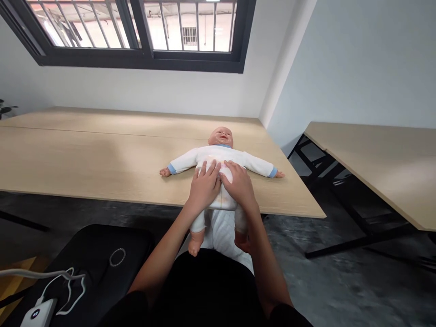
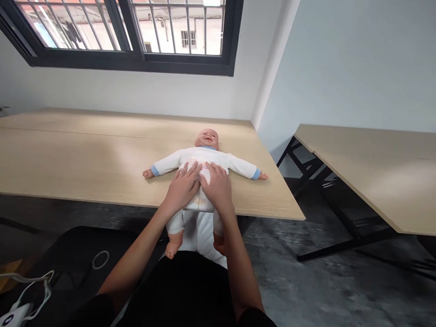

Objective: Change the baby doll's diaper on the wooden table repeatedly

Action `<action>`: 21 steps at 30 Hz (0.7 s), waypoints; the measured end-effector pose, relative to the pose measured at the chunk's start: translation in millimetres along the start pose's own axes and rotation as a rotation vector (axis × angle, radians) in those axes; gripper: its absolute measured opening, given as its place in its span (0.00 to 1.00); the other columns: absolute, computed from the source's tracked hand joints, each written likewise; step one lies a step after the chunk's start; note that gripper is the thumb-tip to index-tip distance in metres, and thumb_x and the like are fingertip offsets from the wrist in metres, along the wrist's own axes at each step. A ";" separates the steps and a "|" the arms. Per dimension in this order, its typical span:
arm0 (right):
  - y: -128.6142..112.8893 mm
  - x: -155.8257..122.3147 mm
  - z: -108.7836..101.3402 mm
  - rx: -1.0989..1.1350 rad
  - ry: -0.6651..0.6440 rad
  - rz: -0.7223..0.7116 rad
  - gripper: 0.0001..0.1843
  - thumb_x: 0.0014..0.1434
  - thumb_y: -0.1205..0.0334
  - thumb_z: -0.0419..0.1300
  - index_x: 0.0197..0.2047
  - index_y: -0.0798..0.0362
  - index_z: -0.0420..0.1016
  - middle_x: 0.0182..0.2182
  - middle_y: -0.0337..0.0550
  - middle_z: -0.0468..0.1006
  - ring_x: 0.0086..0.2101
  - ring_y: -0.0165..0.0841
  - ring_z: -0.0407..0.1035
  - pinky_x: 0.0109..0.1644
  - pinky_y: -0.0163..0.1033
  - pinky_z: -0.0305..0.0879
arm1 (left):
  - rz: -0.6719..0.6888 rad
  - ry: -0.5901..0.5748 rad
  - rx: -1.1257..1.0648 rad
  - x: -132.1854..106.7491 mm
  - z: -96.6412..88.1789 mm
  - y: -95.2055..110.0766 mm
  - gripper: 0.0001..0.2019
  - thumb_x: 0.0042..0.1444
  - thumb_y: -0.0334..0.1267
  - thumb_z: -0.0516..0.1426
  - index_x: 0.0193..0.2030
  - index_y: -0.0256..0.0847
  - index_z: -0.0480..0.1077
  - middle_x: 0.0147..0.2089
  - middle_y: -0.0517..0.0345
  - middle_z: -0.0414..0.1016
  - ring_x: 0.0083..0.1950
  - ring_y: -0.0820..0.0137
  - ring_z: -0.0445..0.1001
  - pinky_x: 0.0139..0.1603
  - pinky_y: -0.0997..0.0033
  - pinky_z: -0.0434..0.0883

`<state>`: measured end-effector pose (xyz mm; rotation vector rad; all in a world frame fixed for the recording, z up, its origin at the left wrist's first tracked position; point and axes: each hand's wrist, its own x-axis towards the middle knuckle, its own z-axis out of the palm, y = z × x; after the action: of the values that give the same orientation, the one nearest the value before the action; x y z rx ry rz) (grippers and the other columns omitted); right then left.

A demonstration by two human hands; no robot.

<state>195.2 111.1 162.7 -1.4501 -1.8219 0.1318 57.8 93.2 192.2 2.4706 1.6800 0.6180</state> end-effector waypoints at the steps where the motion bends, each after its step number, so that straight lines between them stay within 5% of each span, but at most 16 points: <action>1: -1.5 1.3 -0.9 -0.020 0.005 0.012 0.25 0.65 0.57 0.54 0.62 0.57 0.70 0.59 0.55 0.71 0.61 0.48 0.62 0.67 0.57 0.56 | -0.008 -0.016 0.003 0.9 -0.9 0.0 0.27 0.69 0.36 0.44 0.74 0.39 0.55 0.77 0.52 0.51 0.78 0.51 0.45 0.74 0.43 0.53; 8: -8.8 4.1 -5.3 -0.012 0.120 0.058 0.23 0.57 0.57 0.59 0.55 0.55 0.67 0.50 0.56 0.72 0.53 0.49 0.65 0.59 0.57 0.63 | -0.048 -0.065 -0.008 3.0 -3.5 -3.6 0.29 0.69 0.37 0.43 0.76 0.41 0.50 0.78 0.54 0.45 0.79 0.51 0.43 0.73 0.41 0.56; 13: -3.4 0.2 -1.8 0.130 0.172 -0.046 0.09 0.60 0.58 0.55 0.41 0.53 0.64 0.44 0.54 0.69 0.55 0.47 0.64 0.61 0.54 0.63 | -0.035 -0.012 0.020 -1.3 0.4 -3.3 0.28 0.70 0.40 0.44 0.76 0.43 0.51 0.78 0.57 0.47 0.79 0.54 0.44 0.73 0.46 0.58; 21: -4.6 -0.3 -0.3 0.161 0.207 -0.109 0.07 0.66 0.58 0.51 0.38 0.52 0.64 0.49 0.57 0.69 0.57 0.44 0.63 0.64 0.54 0.59 | -0.039 0.022 0.031 -3.0 4.0 -5.2 0.27 0.71 0.41 0.44 0.75 0.45 0.52 0.78 0.59 0.47 0.79 0.57 0.45 0.73 0.50 0.58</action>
<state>191.8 109.2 165.2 -1.2044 -1.6769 0.0691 53.8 93.0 186.2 2.4546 1.7535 0.6219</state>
